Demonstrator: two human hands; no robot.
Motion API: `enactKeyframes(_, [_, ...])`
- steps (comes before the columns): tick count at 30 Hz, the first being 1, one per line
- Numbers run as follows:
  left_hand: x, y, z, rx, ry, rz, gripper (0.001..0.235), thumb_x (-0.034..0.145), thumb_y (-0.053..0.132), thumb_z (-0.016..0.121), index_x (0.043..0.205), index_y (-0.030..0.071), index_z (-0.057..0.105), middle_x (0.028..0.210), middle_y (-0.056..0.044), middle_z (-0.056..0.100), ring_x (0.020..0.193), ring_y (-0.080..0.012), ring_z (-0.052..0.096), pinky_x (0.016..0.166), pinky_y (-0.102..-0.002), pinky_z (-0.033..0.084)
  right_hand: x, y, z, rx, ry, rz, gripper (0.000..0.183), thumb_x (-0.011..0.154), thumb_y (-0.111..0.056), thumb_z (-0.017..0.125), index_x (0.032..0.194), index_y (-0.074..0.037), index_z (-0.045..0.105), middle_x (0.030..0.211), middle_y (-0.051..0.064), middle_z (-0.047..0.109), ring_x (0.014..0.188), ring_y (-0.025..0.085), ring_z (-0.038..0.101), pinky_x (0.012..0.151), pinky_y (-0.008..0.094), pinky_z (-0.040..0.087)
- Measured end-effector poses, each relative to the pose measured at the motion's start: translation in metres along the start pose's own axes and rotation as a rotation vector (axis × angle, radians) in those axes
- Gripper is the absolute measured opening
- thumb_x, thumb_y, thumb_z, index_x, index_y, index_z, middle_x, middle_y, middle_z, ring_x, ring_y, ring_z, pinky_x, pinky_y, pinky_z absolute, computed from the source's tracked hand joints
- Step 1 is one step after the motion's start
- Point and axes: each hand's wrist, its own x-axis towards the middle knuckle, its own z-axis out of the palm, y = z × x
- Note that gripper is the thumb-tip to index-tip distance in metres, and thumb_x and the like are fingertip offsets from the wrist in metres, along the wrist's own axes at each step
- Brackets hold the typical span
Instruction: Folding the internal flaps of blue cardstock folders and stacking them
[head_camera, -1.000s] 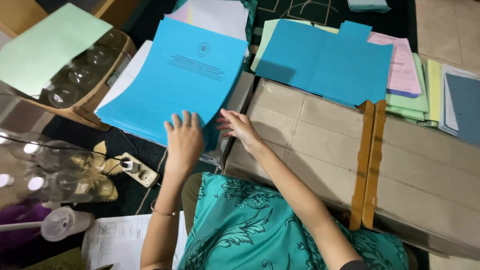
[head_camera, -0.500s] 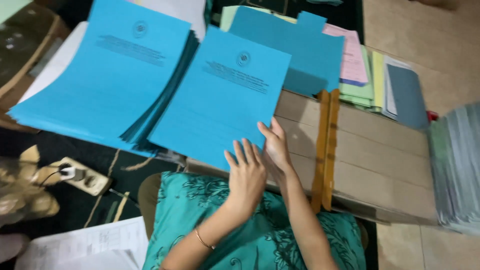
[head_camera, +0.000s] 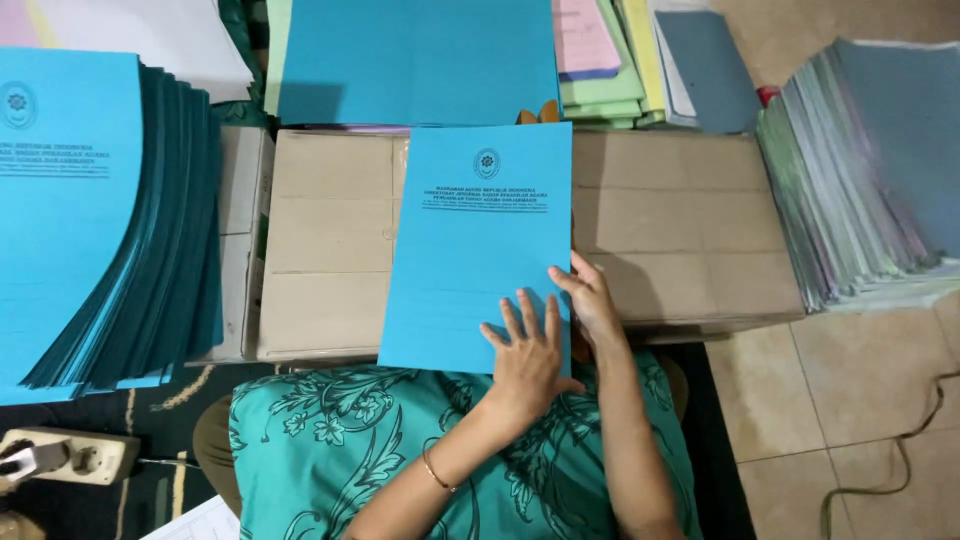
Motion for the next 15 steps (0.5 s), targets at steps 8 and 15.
enactKeyframes(8, [0.006,-0.007,0.025,-0.083,0.083,0.1,0.084,0.083,0.04,0.08,0.147,0.0,0.044,0.14,-0.042,0.048,0.133,-0.0595,0.045,0.087,-0.078,0.044,0.016,0.017,-0.022,-0.051,0.01,-0.014,0.062,0.094,-0.011,0.076,0.15,-0.003,0.051,0.112,0.021,0.073,0.092,0.025,0.073,0.074,0.043,0.064])
enactKeyframes(15, [0.013,-0.033,0.038,-0.028,0.291,0.185,0.039,0.09,0.05,0.072,0.113,0.019,0.072,0.115,-0.018,0.073,0.095,-0.0372,0.075,0.058,-0.05,0.061,0.007,-0.003,-0.017,-0.03,0.051,0.166,0.061,0.104,-0.05,0.06,0.148,-0.01,0.049,0.122,0.024,0.069,0.091,0.033,0.077,0.065,0.049,0.066])
